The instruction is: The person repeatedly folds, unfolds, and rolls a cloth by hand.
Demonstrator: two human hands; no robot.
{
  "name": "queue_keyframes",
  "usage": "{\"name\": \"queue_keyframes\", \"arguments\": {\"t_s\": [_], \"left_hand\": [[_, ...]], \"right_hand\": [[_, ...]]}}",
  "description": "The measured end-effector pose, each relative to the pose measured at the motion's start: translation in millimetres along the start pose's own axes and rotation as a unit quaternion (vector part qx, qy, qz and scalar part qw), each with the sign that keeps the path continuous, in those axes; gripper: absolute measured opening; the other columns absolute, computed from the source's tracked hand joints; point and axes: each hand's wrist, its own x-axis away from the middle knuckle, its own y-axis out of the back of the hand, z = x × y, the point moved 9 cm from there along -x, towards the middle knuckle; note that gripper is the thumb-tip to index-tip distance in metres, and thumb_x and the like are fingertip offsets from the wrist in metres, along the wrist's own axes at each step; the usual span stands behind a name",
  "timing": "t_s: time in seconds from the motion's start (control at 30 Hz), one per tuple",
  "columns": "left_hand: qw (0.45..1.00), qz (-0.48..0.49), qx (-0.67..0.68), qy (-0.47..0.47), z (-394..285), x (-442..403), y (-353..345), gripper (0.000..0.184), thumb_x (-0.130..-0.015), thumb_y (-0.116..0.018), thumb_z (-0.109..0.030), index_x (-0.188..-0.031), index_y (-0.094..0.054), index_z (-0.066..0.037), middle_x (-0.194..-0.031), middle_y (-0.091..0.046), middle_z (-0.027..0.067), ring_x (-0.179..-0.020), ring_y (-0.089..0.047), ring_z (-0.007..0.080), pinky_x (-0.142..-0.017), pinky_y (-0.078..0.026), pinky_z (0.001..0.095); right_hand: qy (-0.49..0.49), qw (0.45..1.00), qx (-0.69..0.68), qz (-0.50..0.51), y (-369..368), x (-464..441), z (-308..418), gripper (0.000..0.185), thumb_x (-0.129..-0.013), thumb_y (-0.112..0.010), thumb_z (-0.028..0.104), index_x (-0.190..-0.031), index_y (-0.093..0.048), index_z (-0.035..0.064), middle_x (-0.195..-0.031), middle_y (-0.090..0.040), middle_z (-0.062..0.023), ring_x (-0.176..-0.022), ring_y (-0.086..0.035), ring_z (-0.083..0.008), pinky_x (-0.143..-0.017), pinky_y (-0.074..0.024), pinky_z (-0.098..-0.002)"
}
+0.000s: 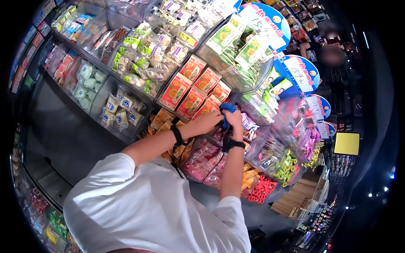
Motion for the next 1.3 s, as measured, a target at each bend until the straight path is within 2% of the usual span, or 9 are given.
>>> {"name": "queue_keyframes", "arguments": {"t_s": [0.17, 0.3, 0.43, 0.5, 0.57, 0.7, 0.8, 0.93, 1.3], "left_hand": [[0.988, 0.000, -0.151, 0.041, 7, -45, 8, 0.018, -0.088, -0.052, -0.008, -0.103, -0.056, 0.001, -0.107, -0.052, 0.0202, -0.084, -0.063, 0.0377, -0.071, -0.054, 0.0460], [0.977, 0.014, -0.210, 0.032, 1, -15, 1, 0.062, -0.079, -0.061, 0.002, -0.138, -0.043, -0.002, -0.125, -0.047, 0.0244, -0.108, -0.055, 0.0418, -0.088, -0.049, 0.0488], [0.985, 0.072, -0.153, 0.031, -28, 30, -6, 0.073, -0.071, -0.064, 0.001, -0.140, -0.038, 0.009, -0.132, -0.043, 0.0267, -0.118, -0.047, 0.0426, -0.099, -0.043, 0.0485], [0.992, 0.054, -0.112, -0.003, -23, 39, -21, 0.073, -0.071, -0.061, 0.005, -0.138, -0.035, 0.015, -0.131, -0.043, 0.0284, -0.117, -0.047, 0.0444, -0.102, -0.042, 0.0482], [0.994, 0.059, -0.095, 0.003, -26, 33, -15, 0.069, -0.072, -0.059, 0.006, -0.136, -0.035, 0.018, -0.127, -0.044, 0.0294, -0.115, -0.048, 0.0446, -0.101, -0.043, 0.0462], [0.998, -0.023, -0.051, -0.009, -23, -9, -8, 0.052, -0.075, -0.058, 0.005, -0.123, -0.044, 0.017, -0.116, -0.047, 0.0299, -0.106, -0.052, 0.0440, -0.090, -0.047, 0.0454], [0.996, -0.029, -0.076, -0.021, -16, -29, -13, 0.022, -0.074, -0.061, 0.001, -0.093, -0.057, 0.010, -0.104, -0.051, 0.0237, -0.097, -0.054, 0.0379, -0.082, -0.049, 0.0440], [0.982, -0.063, -0.168, -0.058, -19, -15, -11, 0.020, -0.075, -0.059, 0.000, -0.094, -0.059, 0.005, -0.099, -0.054, 0.0184, -0.095, -0.053, 0.0336, -0.083, -0.047, 0.0414], [0.994, 0.058, 0.091, -0.028, -36, 52, -11, 0.046, -0.077, -0.053, 0.007, -0.121, -0.044, -0.001, -0.105, -0.049, 0.0253, -0.094, -0.054, 0.0461, -0.077, -0.045, 0.0508]], "right_hand": [[-0.129, 0.984, 0.107, -0.057, 31, -55, -14, 0.051, -0.066, -0.073, 0.042, -0.094, -0.073, 0.0001, -0.096, -0.071, -0.0242, -0.097, -0.069, -0.0309, -0.084, -0.0532, -0.0386], [-0.096, 0.989, 0.086, -0.077, 24, -36, -8, 0.047, -0.070, -0.072, 0.039, -0.096, -0.072, -0.0001, -0.097, -0.071, -0.0242, -0.096, -0.069, -0.0331, -0.085, -0.0518, -0.0403], [-0.051, 0.997, 0.034, -0.042, -7, -3, -38, 0.040, -0.079, -0.067, 0.030, -0.108, -0.068, 0.0026, -0.102, -0.071, -0.0198, -0.099, -0.067, -0.0324, -0.086, -0.0500, -0.0388], [-0.007, 0.999, 0.029, -0.031, -2, 37, 34, 0.040, -0.084, -0.066, 0.033, -0.114, -0.067, 0.0069, -0.110, -0.070, -0.0152, -0.102, -0.066, -0.0321, -0.090, -0.0493, -0.0382], [0.059, 0.996, -0.056, -0.022, -8, -10, -13, 0.045, -0.085, -0.067, 0.038, -0.116, -0.066, 0.0055, -0.113, -0.068, -0.0185, -0.105, -0.066, -0.0346, -0.091, -0.0494, -0.0389], [-0.042, 0.985, 0.132, -0.101, 28, -21, 17, 0.067, -0.081, -0.070, 0.042, -0.129, -0.051, -0.0002, -0.113, -0.065, -0.0282, -0.110, -0.062, -0.0418, -0.092, -0.0491, -0.0450], [-0.024, 0.985, 0.094, -0.145, 32, -23, 16, 0.060, -0.079, -0.072, 0.036, -0.126, -0.056, 0.0026, -0.110, -0.067, -0.0263, -0.107, -0.064, -0.0398, -0.090, -0.0502, -0.0437], [0.049, 0.977, -0.024, -0.207, 26, -4, 8, 0.058, -0.080, -0.072, 0.026, -0.132, -0.056, 0.0067, -0.106, -0.070, -0.0204, -0.099, -0.068, -0.0320, -0.086, -0.0515, -0.0402], [0.113, 0.968, -0.139, -0.175, -10, 107, 18, 0.055, -0.075, -0.054, 0.002, -0.130, -0.056, -0.0029, -0.127, -0.063, -0.0163, -0.119, -0.060, -0.0256, -0.101, -0.0450, -0.0341]]}}
